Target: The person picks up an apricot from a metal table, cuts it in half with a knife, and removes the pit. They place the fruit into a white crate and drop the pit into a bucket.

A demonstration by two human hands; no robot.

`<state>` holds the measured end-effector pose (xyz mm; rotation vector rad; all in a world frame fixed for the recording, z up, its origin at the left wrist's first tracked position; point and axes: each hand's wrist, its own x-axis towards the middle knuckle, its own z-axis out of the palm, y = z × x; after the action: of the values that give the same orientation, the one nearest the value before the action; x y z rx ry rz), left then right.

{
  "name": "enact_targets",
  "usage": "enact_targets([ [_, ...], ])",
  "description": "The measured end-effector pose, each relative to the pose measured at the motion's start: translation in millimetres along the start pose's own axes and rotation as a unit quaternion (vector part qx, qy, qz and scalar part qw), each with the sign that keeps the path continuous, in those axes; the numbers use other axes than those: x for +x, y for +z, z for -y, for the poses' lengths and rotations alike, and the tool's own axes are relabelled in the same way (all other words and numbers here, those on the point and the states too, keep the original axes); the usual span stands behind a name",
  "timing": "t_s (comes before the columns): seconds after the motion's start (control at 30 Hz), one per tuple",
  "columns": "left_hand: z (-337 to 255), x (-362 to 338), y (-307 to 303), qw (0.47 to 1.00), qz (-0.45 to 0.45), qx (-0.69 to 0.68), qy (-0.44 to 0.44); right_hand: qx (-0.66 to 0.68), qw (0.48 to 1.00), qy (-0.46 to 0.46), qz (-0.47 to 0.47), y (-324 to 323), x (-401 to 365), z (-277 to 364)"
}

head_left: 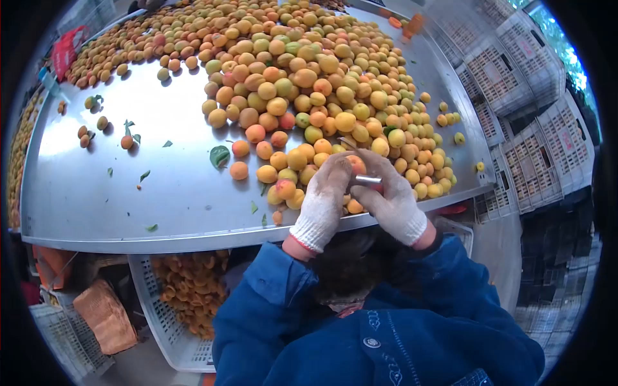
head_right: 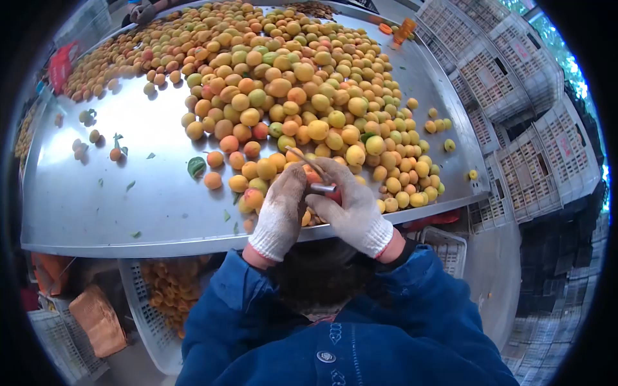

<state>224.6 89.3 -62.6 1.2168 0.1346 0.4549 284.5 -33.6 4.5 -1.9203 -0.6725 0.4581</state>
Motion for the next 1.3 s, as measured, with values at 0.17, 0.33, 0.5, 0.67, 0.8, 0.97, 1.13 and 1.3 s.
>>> enact_targets([
  [0.17,-20,1,-11,0.958,-0.017,-0.28,-0.06,0.128,0.988,0.033,0.084,-13,1,19],
  [0.33,-17,1,-14,0.969,0.004,-0.247,-0.017,0.002,0.998,0.002,0.068,0,5,48],
  [0.5,-24,1,-14,0.997,-0.028,0.001,0.072,-0.094,0.994,-0.022,0.054,5,11,49],
  [0.67,-21,-5,-15,0.996,-0.028,-0.068,0.046,-0.163,0.984,-0.041,0.054,6,10,43],
  [0.8,-21,-3,-15,0.995,-0.045,-0.04,0.075,-0.118,0.992,0.014,0.05,11,7,43],
  [0.97,-26,-3,-11,0.993,-0.07,-0.079,0.057,-0.158,0.983,-0.084,0.033,19,11,31],
  [1.13,-15,-5,-17,0.989,-0.1,-0.032,0.104,-0.254,0.955,-0.153,-0.001,30,8,19],
  [1.3,-11,-6,-19,0.987,-0.107,-0.046,0.11,-0.214,0.965,-0.149,0.001,42,12,2],
])
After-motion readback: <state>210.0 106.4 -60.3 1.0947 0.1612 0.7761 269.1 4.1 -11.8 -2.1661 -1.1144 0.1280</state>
